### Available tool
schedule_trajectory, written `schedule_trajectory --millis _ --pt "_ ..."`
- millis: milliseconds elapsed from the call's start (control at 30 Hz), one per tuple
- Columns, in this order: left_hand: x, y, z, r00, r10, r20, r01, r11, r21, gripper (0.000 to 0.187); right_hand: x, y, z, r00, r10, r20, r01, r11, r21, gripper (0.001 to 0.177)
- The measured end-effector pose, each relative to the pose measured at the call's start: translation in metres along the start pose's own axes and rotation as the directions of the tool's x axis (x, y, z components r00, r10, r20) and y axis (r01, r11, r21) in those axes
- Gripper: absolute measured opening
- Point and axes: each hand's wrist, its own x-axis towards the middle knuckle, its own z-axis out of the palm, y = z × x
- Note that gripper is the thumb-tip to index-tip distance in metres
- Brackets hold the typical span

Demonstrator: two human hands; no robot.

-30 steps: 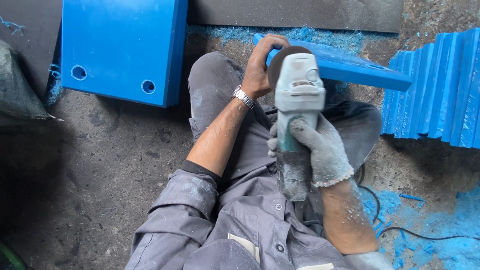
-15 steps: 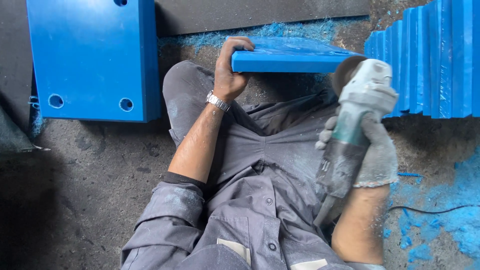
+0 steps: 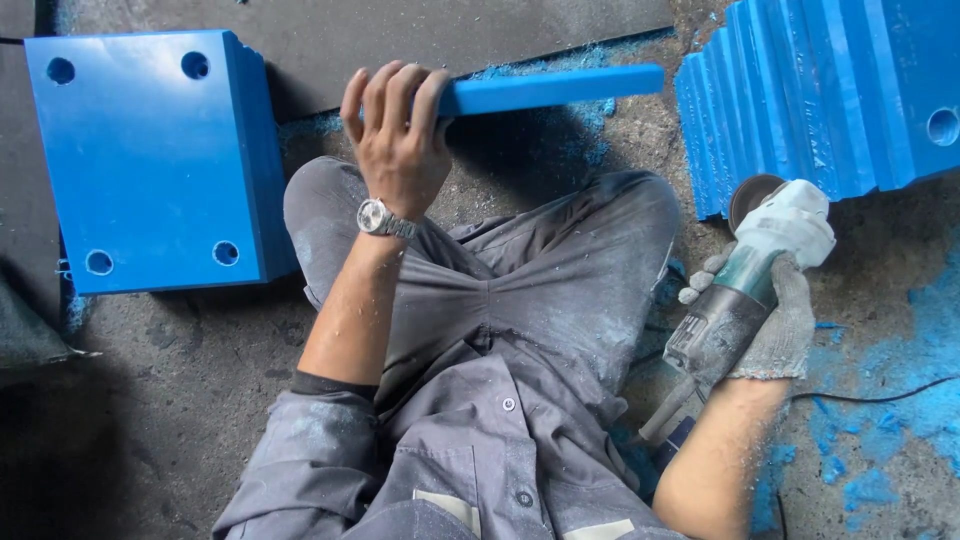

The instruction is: Grinding the edges of blue plastic blocks using an angle grinder.

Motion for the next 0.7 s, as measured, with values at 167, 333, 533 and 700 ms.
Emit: schedule_trajectory --millis 167,333,533,700 --pt "0.020 0.032 0.068 0.909 0.160 0.385 -0.167 0.986 -0.016 0.048 0.011 0.021 -0.023 0.992 0.122 -0.023 -0.119 0.987 0.111 0.062" --pt "0.032 0.083 0.148 0.871 0.179 0.458 -0.199 0.980 -0.005 0.050 -0.002 0.016 -0.036 0.994 0.107 0.012 -0.107 0.987 0.119 0.063" --pt "0.056 0.058 0.170 0.836 0.017 0.549 -0.050 0.998 0.045 0.042 -0.012 0.016 -0.050 0.994 0.083 0.068 -0.091 0.987 0.134 0.063" --pt "0.070 0.005 0.107 0.704 -0.114 0.701 0.194 0.980 -0.035 0.027 -0.004 0.021 -0.048 0.988 0.084 0.129 -0.101 0.987 0.127 0.064"
